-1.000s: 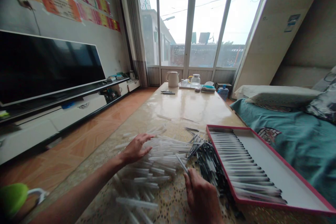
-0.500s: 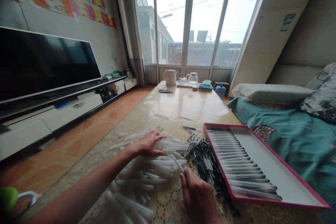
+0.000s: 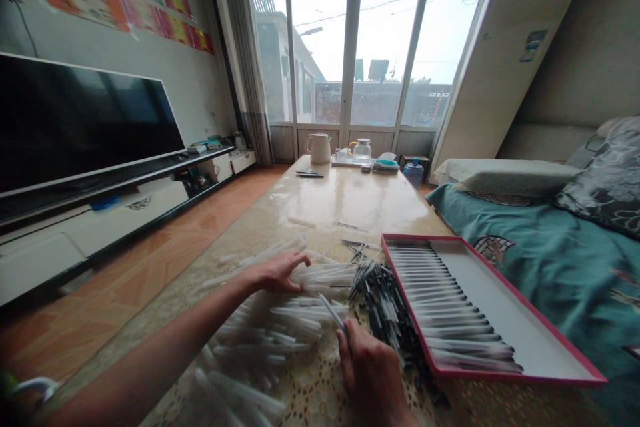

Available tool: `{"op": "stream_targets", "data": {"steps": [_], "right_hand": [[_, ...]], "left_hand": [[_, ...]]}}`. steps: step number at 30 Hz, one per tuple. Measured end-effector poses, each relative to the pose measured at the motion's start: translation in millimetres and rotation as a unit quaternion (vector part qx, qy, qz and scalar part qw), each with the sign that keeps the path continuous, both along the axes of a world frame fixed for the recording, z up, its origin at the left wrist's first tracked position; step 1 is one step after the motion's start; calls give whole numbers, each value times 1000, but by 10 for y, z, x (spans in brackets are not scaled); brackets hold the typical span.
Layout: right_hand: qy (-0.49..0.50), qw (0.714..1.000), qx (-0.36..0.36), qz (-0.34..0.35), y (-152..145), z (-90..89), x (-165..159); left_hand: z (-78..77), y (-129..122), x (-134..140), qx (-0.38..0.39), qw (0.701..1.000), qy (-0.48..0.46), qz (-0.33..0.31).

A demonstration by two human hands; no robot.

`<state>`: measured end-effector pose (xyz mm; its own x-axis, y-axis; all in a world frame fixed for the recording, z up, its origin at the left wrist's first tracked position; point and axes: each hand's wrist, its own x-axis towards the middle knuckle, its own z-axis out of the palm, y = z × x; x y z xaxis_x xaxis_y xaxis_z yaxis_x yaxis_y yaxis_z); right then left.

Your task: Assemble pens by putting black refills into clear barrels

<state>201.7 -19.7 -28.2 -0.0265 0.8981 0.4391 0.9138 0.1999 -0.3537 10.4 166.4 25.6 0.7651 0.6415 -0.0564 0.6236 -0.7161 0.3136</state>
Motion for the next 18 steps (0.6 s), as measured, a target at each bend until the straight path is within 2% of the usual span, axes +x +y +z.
{"op": "stream_targets", "data": {"steps": [9,18], "right_hand": [[9,1000,-22,6,-15,-6,10],[10,1000,-15,2,1,-1,38]], "left_hand": [[-78,44,60,2,1000,12,19],[-30,-12,114,-36,998,-50,-34]]}}
